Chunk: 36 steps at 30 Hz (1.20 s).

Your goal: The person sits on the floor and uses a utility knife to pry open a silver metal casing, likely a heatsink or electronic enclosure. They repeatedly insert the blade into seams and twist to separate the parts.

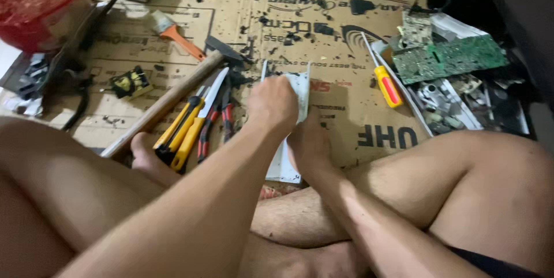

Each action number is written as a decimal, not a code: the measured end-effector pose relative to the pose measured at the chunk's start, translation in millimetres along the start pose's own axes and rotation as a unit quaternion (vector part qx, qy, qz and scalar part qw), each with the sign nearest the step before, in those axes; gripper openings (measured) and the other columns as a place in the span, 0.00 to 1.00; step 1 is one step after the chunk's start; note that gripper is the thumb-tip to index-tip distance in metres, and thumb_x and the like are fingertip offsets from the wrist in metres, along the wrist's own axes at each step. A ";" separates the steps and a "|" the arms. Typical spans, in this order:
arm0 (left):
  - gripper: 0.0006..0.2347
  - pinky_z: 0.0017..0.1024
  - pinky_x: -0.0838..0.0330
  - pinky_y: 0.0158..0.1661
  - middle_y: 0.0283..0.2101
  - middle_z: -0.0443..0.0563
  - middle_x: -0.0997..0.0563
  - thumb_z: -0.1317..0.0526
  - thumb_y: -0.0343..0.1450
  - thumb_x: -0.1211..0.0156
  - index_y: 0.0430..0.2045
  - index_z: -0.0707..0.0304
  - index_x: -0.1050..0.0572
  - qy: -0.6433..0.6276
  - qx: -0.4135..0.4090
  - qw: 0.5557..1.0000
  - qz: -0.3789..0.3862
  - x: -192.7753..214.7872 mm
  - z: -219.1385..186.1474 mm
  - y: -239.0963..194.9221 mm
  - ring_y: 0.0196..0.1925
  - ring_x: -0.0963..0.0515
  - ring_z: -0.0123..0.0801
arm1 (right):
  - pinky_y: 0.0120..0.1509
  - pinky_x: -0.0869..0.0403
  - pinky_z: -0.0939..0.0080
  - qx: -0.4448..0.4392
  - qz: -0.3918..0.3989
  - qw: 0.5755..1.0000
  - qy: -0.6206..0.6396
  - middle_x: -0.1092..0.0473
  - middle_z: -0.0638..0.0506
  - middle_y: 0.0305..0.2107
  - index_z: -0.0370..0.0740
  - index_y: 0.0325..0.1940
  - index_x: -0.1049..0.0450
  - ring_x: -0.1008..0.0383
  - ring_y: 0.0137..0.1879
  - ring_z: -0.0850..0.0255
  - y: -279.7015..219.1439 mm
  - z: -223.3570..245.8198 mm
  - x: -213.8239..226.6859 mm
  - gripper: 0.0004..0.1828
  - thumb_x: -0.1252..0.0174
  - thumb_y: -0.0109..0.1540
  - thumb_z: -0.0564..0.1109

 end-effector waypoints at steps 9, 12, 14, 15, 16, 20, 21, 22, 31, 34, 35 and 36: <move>0.12 0.55 0.21 0.27 0.26 0.62 0.16 0.63 0.68 0.51 0.25 0.64 0.17 -0.049 -0.001 0.998 0.036 35.3 -13.1 -6.2 0.36 0.14 0.57 | 0.52 0.22 0.43 0.010 -0.002 0.999 -0.049 0.22 0.44 0.42 0.42 0.52 0.32 0.22 0.54 0.43 -44.5 37.2 30.3 0.16 0.56 0.63 0.48; 0.11 0.61 0.23 0.29 0.31 0.65 0.16 0.65 0.69 0.50 0.32 0.70 0.17 -0.046 0.021 0.995 0.084 29.3 -20.3 -11.8 0.38 0.15 0.59 | 0.62 0.25 0.38 0.035 0.011 0.997 -0.061 0.25 0.33 0.50 0.30 0.58 0.31 0.26 0.60 0.36 -42.7 42.2 31.6 0.22 0.59 0.64 0.42; 0.12 0.65 0.25 0.30 0.34 0.63 0.16 0.65 0.70 0.52 0.34 0.70 0.18 -0.040 0.022 0.994 0.099 28.5 -24.2 -17.2 0.41 0.15 0.59 | 0.62 0.25 0.40 0.028 -0.005 0.998 -0.056 0.24 0.37 0.50 0.33 0.57 0.28 0.25 0.60 0.38 -32.5 29.9 22.4 0.21 0.55 0.64 0.45; 0.13 0.68 0.26 0.30 0.37 0.61 0.16 0.66 0.71 0.54 0.36 0.69 0.18 -0.034 0.026 0.993 0.113 28.1 -23.3 -20.1 0.44 0.16 0.59 | 0.62 0.25 0.43 0.024 -0.018 0.998 -0.052 0.24 0.41 0.50 0.35 0.55 0.26 0.25 0.60 0.41 -27.8 25.3 17.5 0.20 0.51 0.64 0.47; 0.13 0.68 0.26 0.30 0.37 0.61 0.16 0.66 0.71 0.54 0.36 0.69 0.18 -0.035 0.026 0.993 0.112 28.4 -20.1 -10.5 0.44 0.16 0.59 | 0.62 0.25 0.43 0.025 -0.019 0.998 -0.053 0.24 0.41 0.50 0.35 0.55 0.26 0.25 0.60 0.41 6.8 1.1 -7.5 0.20 0.51 0.64 0.47; 0.13 0.57 0.21 0.36 0.37 0.57 0.14 0.62 0.72 0.53 0.35 0.64 0.17 -0.037 0.070 0.992 0.101 17.8 -27.5 11.5 0.45 0.15 0.54 | 0.34 0.23 0.51 0.196 -0.032 0.880 -0.431 0.28 0.45 0.36 0.40 0.41 0.25 0.24 0.46 0.44 65.9 -24.4 -52.1 0.17 0.50 0.56 0.51; 0.13 0.57 0.20 0.36 0.37 0.57 0.15 0.61 0.73 0.52 0.37 0.63 0.17 -0.038 0.104 0.988 0.110 10.6 -23.2 9.6 0.44 0.15 0.53 | 0.36 0.23 0.50 0.185 -0.031 0.895 -0.405 0.28 0.45 0.37 0.40 0.43 0.26 0.25 0.47 0.44 61.7 -21.4 -50.5 0.17 0.50 0.57 0.52; 0.13 0.57 0.20 0.36 0.37 0.57 0.15 0.61 0.73 0.52 0.37 0.63 0.17 -0.037 0.113 0.987 0.112 12.9 -19.1 5.3 0.44 0.15 0.53 | 0.36 0.23 0.50 0.190 -0.025 0.894 -0.405 0.28 0.45 0.37 0.40 0.43 0.26 0.25 0.47 0.44 57.0 -18.8 -47.9 0.17 0.50 0.57 0.52; 0.16 0.55 0.20 0.37 0.43 0.55 0.15 0.56 0.74 0.54 0.45 0.63 0.19 0.009 0.034 0.988 0.153 -7.6 -27.9 -12.1 0.48 0.16 0.54 | 0.48 0.23 0.44 0.068 0.015 0.981 -0.179 0.32 0.48 0.52 0.46 0.58 0.34 0.30 0.60 0.47 5.4 -11.1 -15.8 0.25 0.53 0.61 0.57; 0.14 0.52 0.19 0.31 0.32 0.58 0.15 0.61 0.69 0.52 0.33 0.63 0.16 -0.032 0.022 0.998 0.045 9.6 -3.6 -11.2 0.37 0.14 0.54 | 0.52 0.23 0.42 0.040 0.025 0.994 -0.096 0.33 0.48 0.57 0.48 0.64 0.37 0.32 0.64 0.48 -18.7 -0.4 -6.4 0.28 0.54 0.62 0.59; 0.14 0.55 0.19 0.34 0.36 0.61 0.15 0.61 0.68 0.52 0.36 0.65 0.17 -0.045 0.009 0.998 0.052 18.9 3.1 -21.7 0.40 0.15 0.58 | 0.54 0.23 0.41 0.025 0.031 0.998 -0.053 0.33 0.49 0.60 0.49 0.66 0.38 0.33 0.66 0.48 -25.6 4.3 -2.9 0.29 0.55 0.62 0.60; 0.16 0.57 0.19 0.38 0.40 0.65 0.15 0.62 0.67 0.52 0.40 0.68 0.18 -0.059 -0.004 0.996 0.060 24.4 8.5 -34.4 0.44 0.15 0.61 | 0.56 0.23 0.40 0.007 0.037 0.999 -0.012 0.33 0.49 0.62 0.50 0.69 0.39 0.34 0.68 0.49 -33.1 5.0 0.0 0.31 0.55 0.63 0.61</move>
Point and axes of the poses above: each hand's wrist, its own y-axis towards the middle knuckle, its own x-axis out of the back of the hand, z = x × y, the point moved 7 cm from there along y, towards the middle knuckle
